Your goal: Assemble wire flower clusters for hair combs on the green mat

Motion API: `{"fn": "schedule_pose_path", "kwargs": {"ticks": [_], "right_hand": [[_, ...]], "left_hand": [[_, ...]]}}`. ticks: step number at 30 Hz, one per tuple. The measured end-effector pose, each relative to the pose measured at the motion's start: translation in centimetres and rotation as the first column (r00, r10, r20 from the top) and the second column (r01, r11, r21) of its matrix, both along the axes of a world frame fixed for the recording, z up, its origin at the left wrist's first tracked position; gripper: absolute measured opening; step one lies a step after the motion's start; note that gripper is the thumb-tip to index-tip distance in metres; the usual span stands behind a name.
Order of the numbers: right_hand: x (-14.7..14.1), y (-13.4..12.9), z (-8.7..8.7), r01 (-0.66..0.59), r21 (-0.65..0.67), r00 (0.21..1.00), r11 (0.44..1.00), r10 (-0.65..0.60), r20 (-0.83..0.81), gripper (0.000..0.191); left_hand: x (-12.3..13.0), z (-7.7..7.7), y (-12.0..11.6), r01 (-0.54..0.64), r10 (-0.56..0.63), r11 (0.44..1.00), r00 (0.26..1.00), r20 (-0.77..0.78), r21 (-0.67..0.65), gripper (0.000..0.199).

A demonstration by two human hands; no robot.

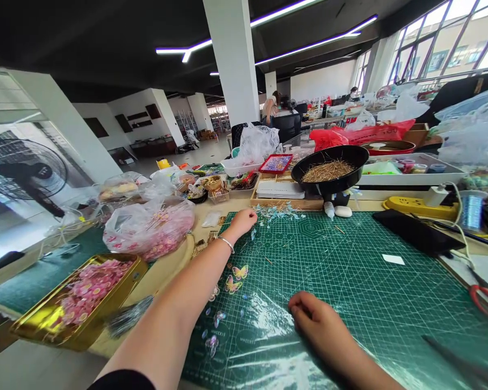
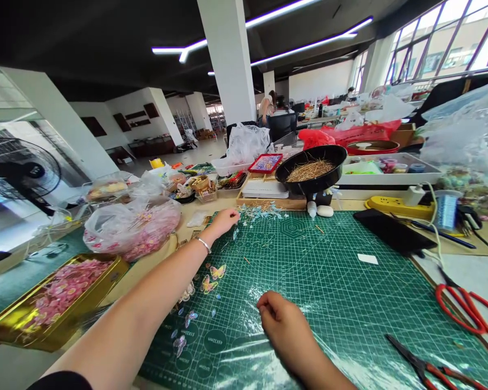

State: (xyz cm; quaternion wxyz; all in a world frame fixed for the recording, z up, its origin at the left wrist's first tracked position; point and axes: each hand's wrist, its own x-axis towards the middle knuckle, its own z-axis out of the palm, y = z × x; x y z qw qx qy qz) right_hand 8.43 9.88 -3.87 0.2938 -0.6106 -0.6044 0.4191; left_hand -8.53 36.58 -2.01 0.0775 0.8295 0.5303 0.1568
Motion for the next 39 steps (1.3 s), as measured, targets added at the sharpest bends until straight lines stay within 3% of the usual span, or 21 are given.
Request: {"fn": "schedule_pose_path", "kwargs": {"ticks": [5, 11, 15, 19, 23, 26, 29, 33, 36, 39], "right_hand": [[0.0, -0.1, -0.4, -0.018, 0.029, 1.0, 0.999, 0.018, 0.008, 0.018], [0.0, 0.1, -0.3, -0.013, 0.054, 1.0, 0.998, 0.014, -0.007, 0.019], [0.0, 0.0, -0.2, -0.015, 0.042, 0.999, 0.999, 0.018, -0.05, 0.019], [-0.1, 0.1, -0.6, 0.001, 0.045, 1.0, 0.999, 0.0, -0.023, 0.017], [0.0, 0.2, -1.1, -0.001, 0.014, 0.998, 1.0, 0.001, -0.055, 0.016], [0.0, 0.2, -1.2, -0.003, 0.016, 0.998, 1.0, 0.004, -0.067, 0.016], [0.1, 0.2, -1.2, 0.001, 0.025, 0.998, 1.0, 0.001, -0.064, 0.016], [0.1, 0.1, -1.0, -0.006, 0.03, 0.998, 1.0, 0.008, -0.056, 0.017], [0.0, 0.2, -0.9, -0.016, 0.032, 0.998, 0.999, 0.018, -0.053, 0.017], [0.0, 0.2, -1.0, -0.026, 0.033, 0.999, 0.999, 0.027, -0.03, 0.018]], "left_hand": [[-0.2, 0.8, -0.2, -0.006, 0.007, 1.0, 0.999, 0.032, -0.024, 0.021], [2.4, -0.1, -1.5, 0.001, -0.001, 1.0, 1.0, 0.017, 0.0, 0.013], [2.7, 0.0, -1.3, -0.028, 0.034, 0.998, 0.994, 0.102, -0.062, 0.007], [1.2, 1.9, -0.4, -0.023, 0.073, 0.984, 0.957, 0.281, -0.178, 0.003], [-0.7, 4.6, -0.3, 0.051, 0.101, 0.956, 0.867, 0.488, -0.288, 0.014], [-1.5, 5.7, -0.9, 0.127, 0.115, 0.923, 0.81, 0.576, -0.363, 0.021], [-1.8, 5.6, -1.7, 0.162, 0.146, 0.897, 0.768, 0.623, -0.411, 0.025], [-2.3, 4.8, -2.3, 0.134, 0.185, 0.91, 0.715, 0.674, -0.393, 0.031], [-3.7, 4.8, -1.8, 0.059, 0.212, 0.933, 0.706, 0.676, -0.354, 0.018], [-6.6, 5.3, -0.4, -0.081, 0.271, 0.947, 0.723, 0.635, -0.312, 0.017]]}}
